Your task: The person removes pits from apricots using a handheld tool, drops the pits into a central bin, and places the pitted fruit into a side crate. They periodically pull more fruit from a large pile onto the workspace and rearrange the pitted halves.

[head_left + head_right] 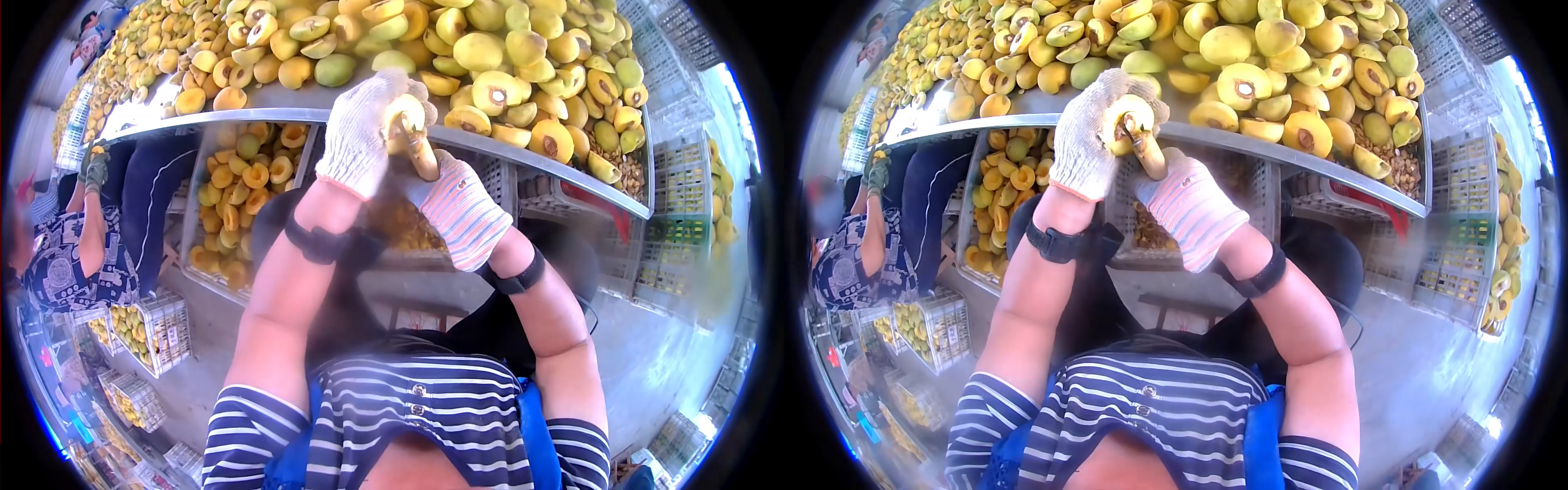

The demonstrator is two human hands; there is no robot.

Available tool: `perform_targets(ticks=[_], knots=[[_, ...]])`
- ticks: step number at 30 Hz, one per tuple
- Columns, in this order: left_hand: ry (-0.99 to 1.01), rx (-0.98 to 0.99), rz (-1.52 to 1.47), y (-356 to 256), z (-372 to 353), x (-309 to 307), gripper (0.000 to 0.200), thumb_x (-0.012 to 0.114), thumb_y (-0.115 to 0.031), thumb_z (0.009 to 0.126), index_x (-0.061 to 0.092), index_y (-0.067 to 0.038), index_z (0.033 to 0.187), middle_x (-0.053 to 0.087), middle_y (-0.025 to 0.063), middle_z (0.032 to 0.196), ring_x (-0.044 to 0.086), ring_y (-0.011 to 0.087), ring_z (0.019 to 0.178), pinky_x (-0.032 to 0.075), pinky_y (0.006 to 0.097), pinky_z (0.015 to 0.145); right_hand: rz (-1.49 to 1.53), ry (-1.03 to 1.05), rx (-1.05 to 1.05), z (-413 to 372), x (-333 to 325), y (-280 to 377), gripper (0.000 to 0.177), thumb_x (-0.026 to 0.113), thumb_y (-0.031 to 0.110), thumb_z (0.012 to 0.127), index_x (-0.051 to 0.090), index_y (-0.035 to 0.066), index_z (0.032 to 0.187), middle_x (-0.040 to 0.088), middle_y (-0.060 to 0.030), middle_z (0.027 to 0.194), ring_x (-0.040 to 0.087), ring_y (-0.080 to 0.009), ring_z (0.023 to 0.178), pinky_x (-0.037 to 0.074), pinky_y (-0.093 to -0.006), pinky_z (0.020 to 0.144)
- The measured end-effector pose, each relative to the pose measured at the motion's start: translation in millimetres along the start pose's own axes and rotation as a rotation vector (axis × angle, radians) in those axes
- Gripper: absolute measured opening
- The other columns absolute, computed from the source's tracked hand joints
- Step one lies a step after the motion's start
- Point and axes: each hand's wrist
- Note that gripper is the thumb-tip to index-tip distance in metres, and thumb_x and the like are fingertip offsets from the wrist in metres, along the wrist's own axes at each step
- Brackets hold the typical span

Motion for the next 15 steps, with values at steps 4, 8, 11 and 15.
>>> perform_targets(ticks=[4,8,11,15], knots=[[0.333,0.538,1.089,-22.2,2.7,-0.1,0.02,0.054,-0.02,0.096,0.063,-0.003,0.099,0.069,0.0085,0.082,0.069,0.0197,0.076,0.055,0.0302,0.071,0.202,0.111,0.036,-7.3,6.0,-3.4,0.018,0.06,0.017,0.089,0.066,0.002,0.097,0.064,-0.0146,0.084,0.063,-0.028,0.078,0.05,-0.0353,0.067],[0.113,-0.09,0.156,-5.5,0.9,-5.9,0.024,0.051,-0.021,0.098,0.064,-0.002,0.106,0.07,0.0113,0.091,0.067,0.0166,0.078,0.054,0.0287,0.077,0.865,0.174,0.325,-10.2,-17.3,28.7,0.026,0.067,0.022,0.088,0.064,-0.001,0.099,0.066,-0.0094,0.083,0.06,-0.0153,0.072,0.048,-0.0328,0.065],[0.133,0.183,0.037,12.8,6.6,-8.2,0.034,0.054,-0.026,0.098,0.062,0.002,0.114,0.07,0.0153,0.099,0.069,0.0209,0.083,0.056,0.0304,0.079,0.749,0.128,0.41,-4.0,-34.6,40.4,0.023,0.066,0.011,0.088,0.062,0.001,0.107,0.062,-0.0016,0.092,0.059,-0.0102,0.078,0.051,-0.0279,0.069],[0.011,-0.12,-0.125,-8.4,-0.9,10.4,0.036,0.061,-0.029,0.094,0.063,0.003,0.111,0.069,0.0193,0.099,0.07,0.0275,0.079,0.061,0.0383,0.062,0.876,0.078,0.328,-10.0,-15.8,25.7,0.018,0.065,0.013,0.089,0.062,0.002,0.103,0.06,-0.0005,0.083,0.057,-0.0083,0.071,0.048,-0.0248,0.061]])
Point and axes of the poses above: each hand's wrist, its own z-axis towards the middle knuckle, its own x-axis out of the palm, y = z × x
